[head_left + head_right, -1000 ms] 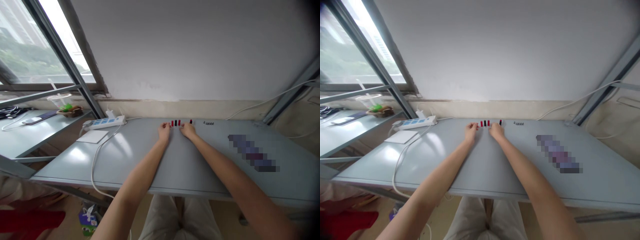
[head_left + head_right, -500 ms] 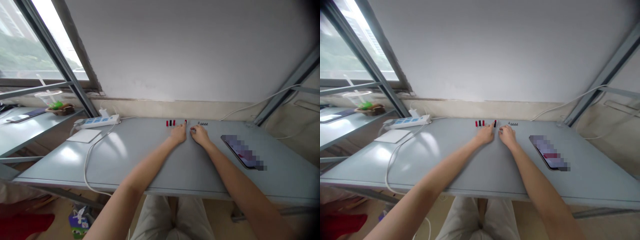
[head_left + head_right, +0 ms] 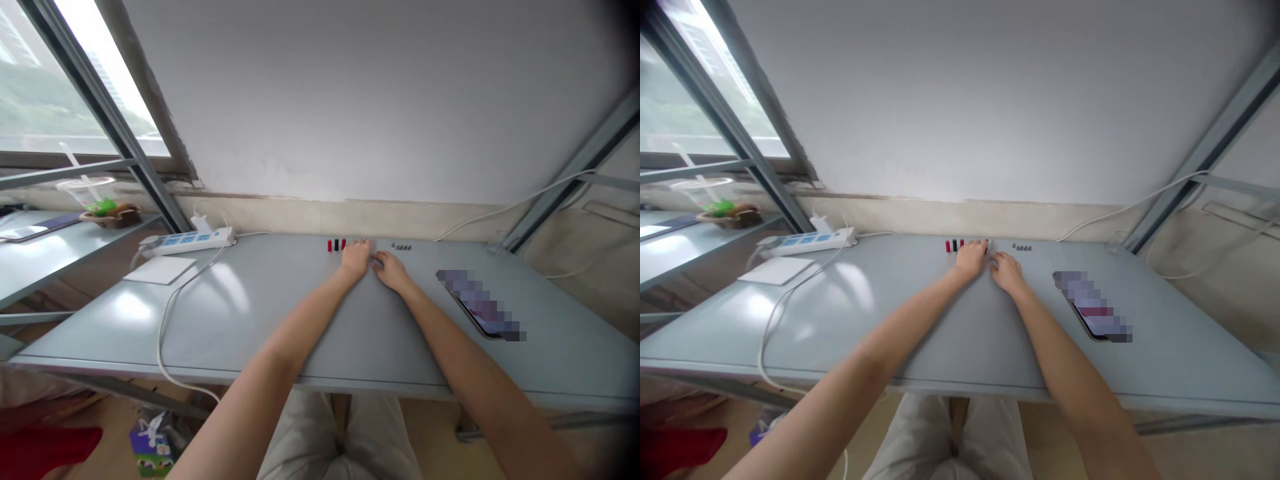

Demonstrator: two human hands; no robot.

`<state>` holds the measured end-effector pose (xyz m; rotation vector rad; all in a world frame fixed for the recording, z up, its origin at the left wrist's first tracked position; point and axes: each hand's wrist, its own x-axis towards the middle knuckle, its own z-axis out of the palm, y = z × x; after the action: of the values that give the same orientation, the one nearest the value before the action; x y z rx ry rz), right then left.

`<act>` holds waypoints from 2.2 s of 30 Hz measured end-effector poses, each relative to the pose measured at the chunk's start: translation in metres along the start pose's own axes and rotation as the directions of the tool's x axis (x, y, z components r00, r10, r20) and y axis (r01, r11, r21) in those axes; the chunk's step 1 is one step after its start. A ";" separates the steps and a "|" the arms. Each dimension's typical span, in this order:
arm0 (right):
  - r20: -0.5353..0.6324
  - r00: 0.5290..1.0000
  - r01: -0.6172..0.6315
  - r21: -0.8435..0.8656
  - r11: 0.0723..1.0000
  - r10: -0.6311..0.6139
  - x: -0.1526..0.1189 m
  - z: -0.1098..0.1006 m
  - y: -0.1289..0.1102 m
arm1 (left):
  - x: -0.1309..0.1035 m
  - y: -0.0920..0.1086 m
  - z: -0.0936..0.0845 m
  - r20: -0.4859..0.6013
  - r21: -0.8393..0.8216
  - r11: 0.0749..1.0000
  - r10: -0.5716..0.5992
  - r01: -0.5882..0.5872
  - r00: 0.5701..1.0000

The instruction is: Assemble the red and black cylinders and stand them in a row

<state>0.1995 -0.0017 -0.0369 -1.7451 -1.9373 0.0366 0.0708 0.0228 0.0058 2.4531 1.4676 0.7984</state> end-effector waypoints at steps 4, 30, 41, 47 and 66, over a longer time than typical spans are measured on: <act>0.024 1.000 -0.003 -0.032 0.999 0.004 -0.001 0.004 0.000 | -0.005 -0.006 -0.003 -0.072 -0.126 0.991 -0.050 0.040 0.996; -0.227 0.955 -0.009 0.620 0.784 0.190 0.001 -0.005 -0.014 | -0.046 -0.037 -0.019 -0.059 -0.760 0.611 -0.405 0.222 0.912; -0.041 0.934 -0.178 0.809 0.560 0.356 -0.002 -0.013 -0.021 | -0.045 -0.039 -0.019 0.010 -0.808 0.536 -0.404 0.245 0.915; -0.019 0.926 -0.201 0.822 0.532 0.378 -0.002 -0.013 -0.023 | -0.046 -0.037 -0.021 0.000 -0.803 0.541 -0.416 0.248 0.909; 0.116 0.967 -0.217 0.838 0.501 0.226 -0.011 -0.022 -0.039 | -0.051 -0.027 -0.024 0.144 -0.857 0.429 -0.336 0.287 0.931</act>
<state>0.1725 -0.0257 -0.0083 -1.2436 -1.2599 0.9231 0.0183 -0.0101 -0.0031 1.3277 1.0429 1.1437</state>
